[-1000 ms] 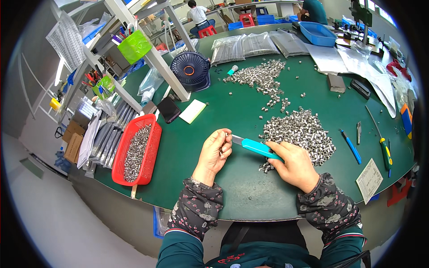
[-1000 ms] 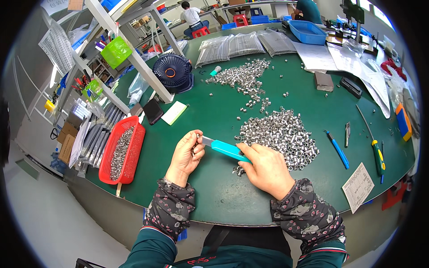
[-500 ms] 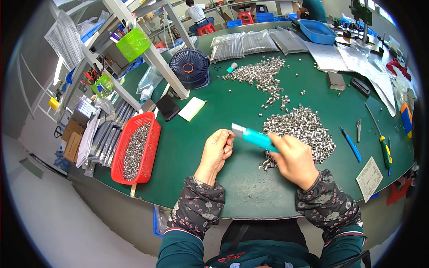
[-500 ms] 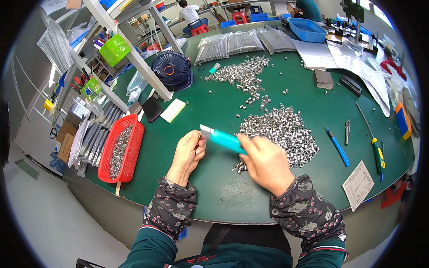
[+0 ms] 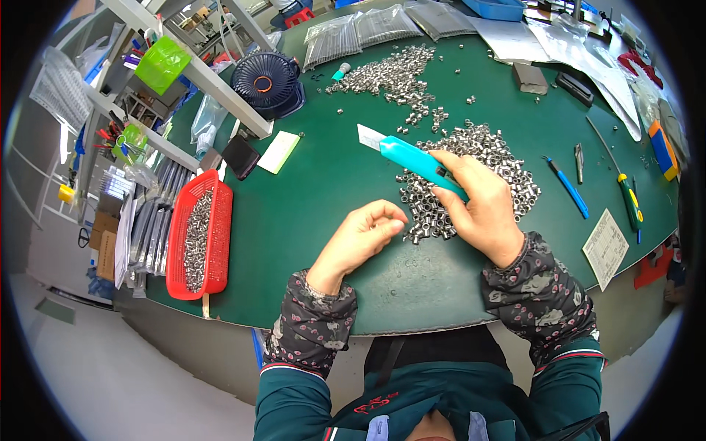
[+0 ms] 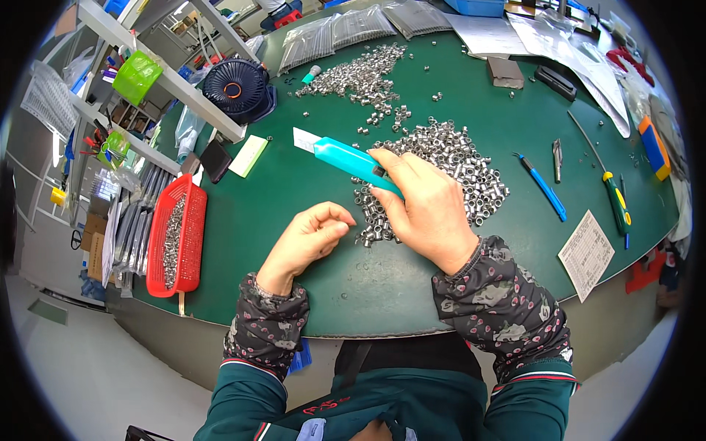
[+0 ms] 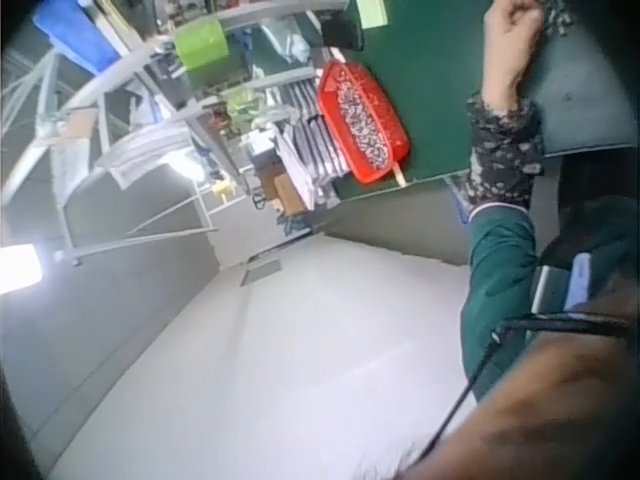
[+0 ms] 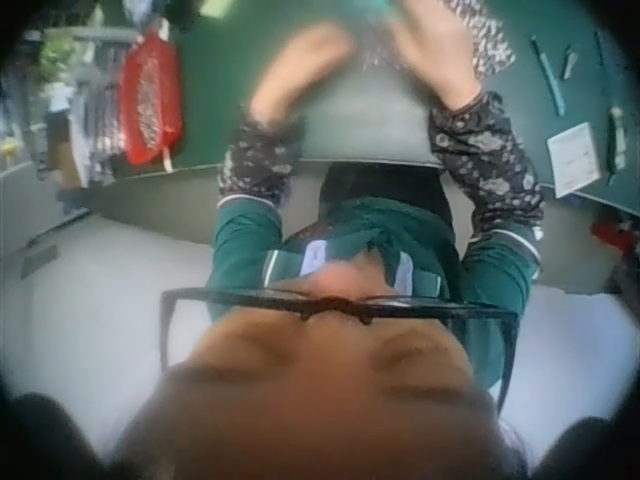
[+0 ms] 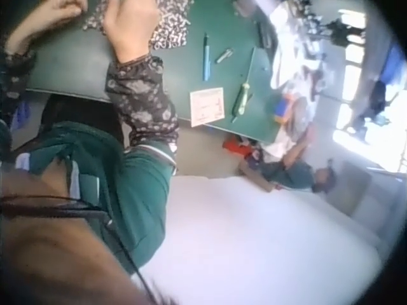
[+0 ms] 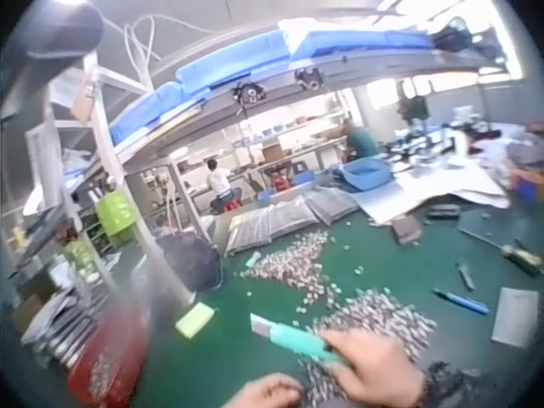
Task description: Using a utility knife to remove burrs or excess material from small metal components at a workbench.
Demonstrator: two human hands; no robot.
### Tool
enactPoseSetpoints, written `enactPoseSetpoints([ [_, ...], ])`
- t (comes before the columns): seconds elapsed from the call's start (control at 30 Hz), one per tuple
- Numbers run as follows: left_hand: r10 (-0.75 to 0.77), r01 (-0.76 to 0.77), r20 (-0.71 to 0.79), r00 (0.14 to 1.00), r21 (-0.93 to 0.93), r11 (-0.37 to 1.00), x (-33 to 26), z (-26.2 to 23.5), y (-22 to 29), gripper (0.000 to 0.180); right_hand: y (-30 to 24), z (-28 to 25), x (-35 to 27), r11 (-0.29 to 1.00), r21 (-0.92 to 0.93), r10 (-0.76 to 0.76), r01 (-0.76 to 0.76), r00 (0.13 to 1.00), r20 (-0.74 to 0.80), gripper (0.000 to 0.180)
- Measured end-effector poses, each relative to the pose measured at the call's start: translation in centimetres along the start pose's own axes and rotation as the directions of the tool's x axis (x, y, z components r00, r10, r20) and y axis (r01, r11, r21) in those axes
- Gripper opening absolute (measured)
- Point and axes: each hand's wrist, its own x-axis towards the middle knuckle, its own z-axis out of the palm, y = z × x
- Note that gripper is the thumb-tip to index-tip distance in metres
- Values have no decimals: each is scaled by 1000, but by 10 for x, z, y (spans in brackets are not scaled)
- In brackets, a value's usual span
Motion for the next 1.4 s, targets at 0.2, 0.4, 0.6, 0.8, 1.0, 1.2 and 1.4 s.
enactPoseSetpoints([
  [0.2, 377, -215, -51, 925, 747, 629, 0, 18, -5, 14, -2, 0, -1, 1000, 10, 7, -7, 1000, 21, 38],
  [0.4, 358, -199, -41, 933, 771, 606, 3, 16, -3, 13, -2, 1, 3, 999, 38, -9, 8, 1000, 16, 37],
  [0.6, 173, -193, -152, 973, -124, 973, 4, -19, -7, 7, -5, 0, 0, 999, 24, -28, 27, 999, 37, 36],
  [0.8, 110, -183, -146, 983, -760, 623, 7, -42, -16, 6, -4, 4, -6, 998, 30, -54, 51, 993, 104, 37],
  [1.0, 166, -285, -234, 958, -711, 643, 10, -50, -20, 6, -6, 4, -5, 999, 16, -45, 43, 979, 199, 36],
  [1.2, 239, -327, -223, 945, -676, 660, 13, -51, -21, 12, -5, 5, -6, 998, -17, -47, 53, 963, 266, 36],
  [1.4, 219, -327, -244, 945, -673, 663, 11, -49, -17, 17, -5, 5, -6, 999, -14, -33, 39, 952, 305, 36],
])
